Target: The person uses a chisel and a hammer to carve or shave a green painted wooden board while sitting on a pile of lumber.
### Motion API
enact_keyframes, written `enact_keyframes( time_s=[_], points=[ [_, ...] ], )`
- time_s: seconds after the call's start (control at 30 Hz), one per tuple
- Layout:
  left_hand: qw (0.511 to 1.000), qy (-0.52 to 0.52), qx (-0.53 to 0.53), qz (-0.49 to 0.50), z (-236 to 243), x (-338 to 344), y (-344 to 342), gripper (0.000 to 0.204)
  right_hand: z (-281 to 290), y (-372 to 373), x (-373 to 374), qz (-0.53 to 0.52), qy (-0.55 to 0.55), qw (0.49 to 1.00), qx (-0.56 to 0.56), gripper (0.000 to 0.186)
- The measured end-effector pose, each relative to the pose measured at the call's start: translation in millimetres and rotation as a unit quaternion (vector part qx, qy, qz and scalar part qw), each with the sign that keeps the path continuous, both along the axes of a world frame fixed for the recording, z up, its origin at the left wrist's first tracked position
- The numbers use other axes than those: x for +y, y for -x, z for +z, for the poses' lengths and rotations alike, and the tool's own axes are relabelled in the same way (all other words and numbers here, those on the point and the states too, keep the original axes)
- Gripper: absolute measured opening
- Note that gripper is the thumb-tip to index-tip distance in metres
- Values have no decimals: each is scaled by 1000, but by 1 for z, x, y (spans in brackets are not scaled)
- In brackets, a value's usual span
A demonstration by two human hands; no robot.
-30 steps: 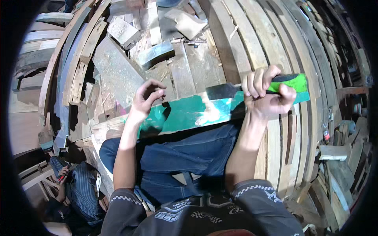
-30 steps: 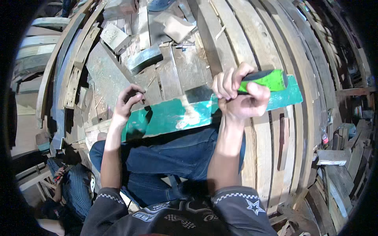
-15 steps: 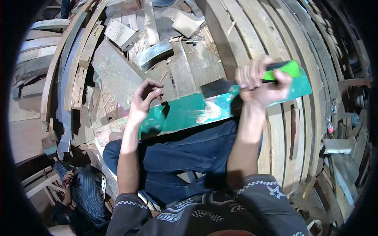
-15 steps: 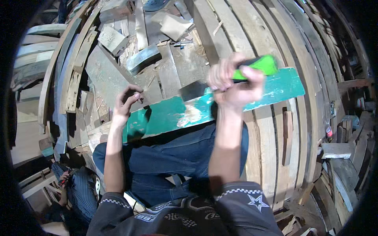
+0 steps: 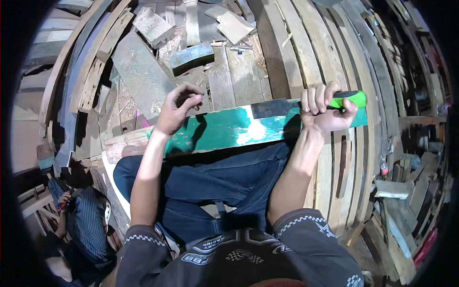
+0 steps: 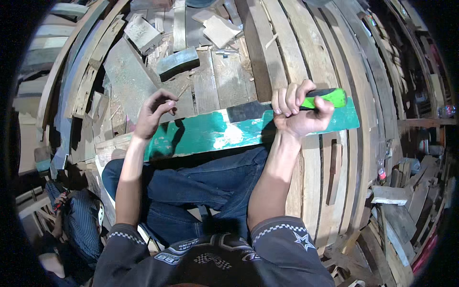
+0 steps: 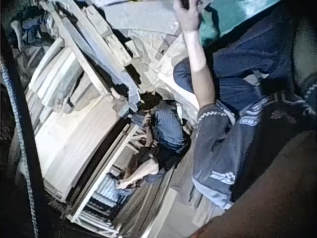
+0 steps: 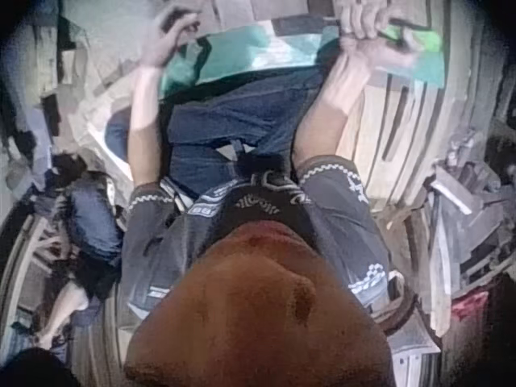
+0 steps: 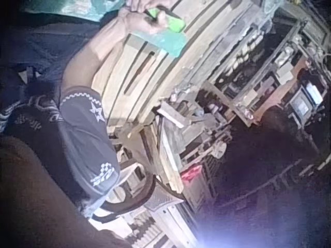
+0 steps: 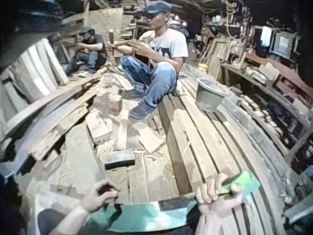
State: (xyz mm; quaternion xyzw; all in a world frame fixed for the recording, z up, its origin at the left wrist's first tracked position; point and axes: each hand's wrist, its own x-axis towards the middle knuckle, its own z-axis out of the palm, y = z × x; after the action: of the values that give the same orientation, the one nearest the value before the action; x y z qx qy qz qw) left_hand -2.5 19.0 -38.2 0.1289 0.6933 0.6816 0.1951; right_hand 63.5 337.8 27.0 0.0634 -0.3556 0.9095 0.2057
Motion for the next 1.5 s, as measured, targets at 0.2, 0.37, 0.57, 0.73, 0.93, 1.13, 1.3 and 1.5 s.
enact_keyframes(
  time_s=[0.2,0.37,0.57,0.73,0.93,1.13,1.3,1.5],
  points=[
    [999,20,27,-5,-4,10,-4,13,-20,8,-12,54,50,997,-29,38],
    [999,-7,47,-14,0,10,2,13,-11,-8,8,-14,9,1000,22,36],
    [993,-89,70,-15,4,2,4,13,-9,-33,1,-25,-38,997,63,35],
    [993,-82,88,-5,15,1,5,13,-13,-47,-4,-75,-36,995,56,33],
    [990,-95,103,18,14,-1,6,12,-6,-41,0,-78,-53,995,33,35],
    [991,-90,102,3,22,-6,10,14,0,-44,1,-67,-63,995,32,35],
    [989,-100,106,0,13,0,10,15,-24,-46,-4,-94,16,995,30,35],
    [988,-129,90,4,11,-6,5,14,-15,-47,-12,-96,13,995,23,36]
  ],
)
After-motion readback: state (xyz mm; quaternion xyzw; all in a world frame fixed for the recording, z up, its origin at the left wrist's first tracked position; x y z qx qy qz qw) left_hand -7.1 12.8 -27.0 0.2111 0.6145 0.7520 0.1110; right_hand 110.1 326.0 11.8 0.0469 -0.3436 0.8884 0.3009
